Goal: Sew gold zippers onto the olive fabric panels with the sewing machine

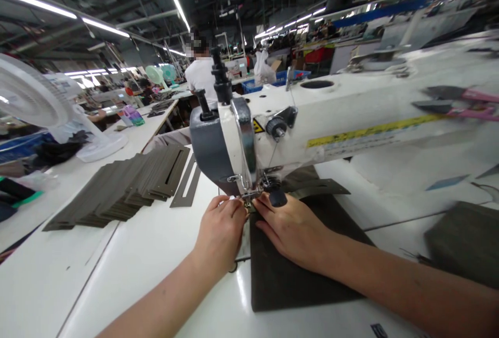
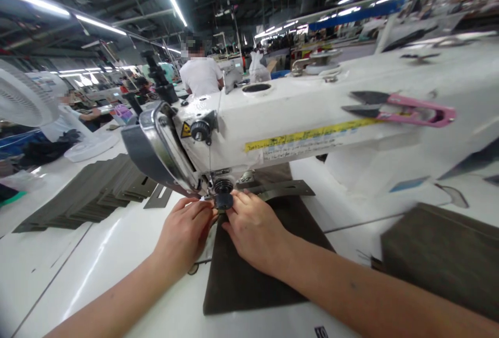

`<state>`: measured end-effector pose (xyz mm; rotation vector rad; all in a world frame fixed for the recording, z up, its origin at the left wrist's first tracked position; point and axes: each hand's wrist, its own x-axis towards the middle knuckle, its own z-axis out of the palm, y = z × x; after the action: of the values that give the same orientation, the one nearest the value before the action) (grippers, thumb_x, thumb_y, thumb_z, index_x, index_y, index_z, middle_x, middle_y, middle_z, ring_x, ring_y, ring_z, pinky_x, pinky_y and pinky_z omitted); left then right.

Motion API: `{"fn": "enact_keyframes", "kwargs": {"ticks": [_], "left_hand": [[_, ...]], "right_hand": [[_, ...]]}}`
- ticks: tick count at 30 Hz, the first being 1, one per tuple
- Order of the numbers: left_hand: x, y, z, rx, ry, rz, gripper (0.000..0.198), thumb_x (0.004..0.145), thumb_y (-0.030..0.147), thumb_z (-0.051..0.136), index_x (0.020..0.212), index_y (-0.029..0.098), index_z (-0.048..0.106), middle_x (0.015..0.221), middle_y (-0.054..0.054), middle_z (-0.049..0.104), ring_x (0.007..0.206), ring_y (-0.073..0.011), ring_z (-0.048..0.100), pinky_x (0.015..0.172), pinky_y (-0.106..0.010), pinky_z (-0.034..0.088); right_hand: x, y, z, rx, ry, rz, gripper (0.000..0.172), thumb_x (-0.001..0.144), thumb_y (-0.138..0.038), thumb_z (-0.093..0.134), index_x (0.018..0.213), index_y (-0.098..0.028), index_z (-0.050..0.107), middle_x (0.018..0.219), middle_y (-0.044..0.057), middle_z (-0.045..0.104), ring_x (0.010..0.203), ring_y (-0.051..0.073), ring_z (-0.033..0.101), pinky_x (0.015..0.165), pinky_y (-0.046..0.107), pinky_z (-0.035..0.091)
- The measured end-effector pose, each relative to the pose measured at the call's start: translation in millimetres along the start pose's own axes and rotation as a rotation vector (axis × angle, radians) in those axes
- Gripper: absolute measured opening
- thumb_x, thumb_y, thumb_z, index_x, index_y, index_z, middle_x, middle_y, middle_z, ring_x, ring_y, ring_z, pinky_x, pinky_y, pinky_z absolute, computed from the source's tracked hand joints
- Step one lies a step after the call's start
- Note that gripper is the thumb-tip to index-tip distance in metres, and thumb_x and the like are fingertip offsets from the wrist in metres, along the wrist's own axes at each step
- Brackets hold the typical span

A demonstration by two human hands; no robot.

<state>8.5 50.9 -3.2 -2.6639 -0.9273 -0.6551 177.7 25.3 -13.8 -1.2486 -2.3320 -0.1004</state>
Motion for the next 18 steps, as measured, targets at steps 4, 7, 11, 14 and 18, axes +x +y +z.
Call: {"fn": "enact_keyframes", "kwargs": {"ticks": [4,7,11,14,18], "left_hand": [[0,0,1.7,0.005,0.014,-0.001,0.014,0.082,0.007,0.046,0.077,0.013,0.057,0.081,-0.007,0.064,0.072,-0.0179,0.060,0.076,-0.036,0.047],[-1,-2,3.2,0.001,0.008,-0.007,0.013,0.081,0.005,0.048,0.078,0.014,0.057,0.083,-0.006,0.064,0.073,-0.0174,0.061,0.078,-0.036,0.047],[-3,-7,-6.1,-0.082,-0.021,-0.052,0.012,0.081,0.008,0.051,0.081,0.016,0.061,0.091,-0.006,0.066,0.079,-0.0172,0.063,0.081,-0.037,0.046],[-12,1,-24.6,-0.223,-0.061,-0.076,0.015,0.082,0.010,0.050,0.086,0.020,0.062,0.094,-0.003,0.066,0.085,-0.0165,0.062,0.087,-0.039,0.042],[-30,29,-47.8,-0.398,-0.105,-0.038,0.018,0.085,0.012,0.047,0.089,0.022,0.061,0.088,0.000,0.065,0.082,-0.0148,0.060,0.093,-0.039,0.036]], "right_hand": [[2,-2,-1,0.043,0.000,0.006,0.029,0.079,-0.012,0.051,0.107,-0.008,0.057,0.108,0.013,0.060,0.101,0.025,0.053,0.089,0.040,0.044],[2,8,-7,0.069,-0.024,-0.020,0.025,0.081,-0.013,0.051,0.104,-0.011,0.057,0.105,0.012,0.061,0.099,0.022,0.055,0.089,0.036,0.043],[-19,34,-24,-0.157,0.020,0.031,0.024,0.081,-0.015,0.049,0.103,-0.011,0.057,0.106,0.015,0.060,0.101,0.026,0.054,0.088,0.044,0.043],[-54,29,-40,-0.289,0.028,0.097,0.025,0.076,-0.010,0.045,0.095,-0.010,0.060,0.088,0.014,0.062,0.079,0.026,0.059,0.067,0.040,0.050],[-90,-23,-56,-0.033,-0.022,0.041,0.019,0.080,-0.016,0.045,0.092,-0.018,0.060,0.076,0.006,0.061,0.067,0.019,0.059,0.054,0.029,0.048]]}}
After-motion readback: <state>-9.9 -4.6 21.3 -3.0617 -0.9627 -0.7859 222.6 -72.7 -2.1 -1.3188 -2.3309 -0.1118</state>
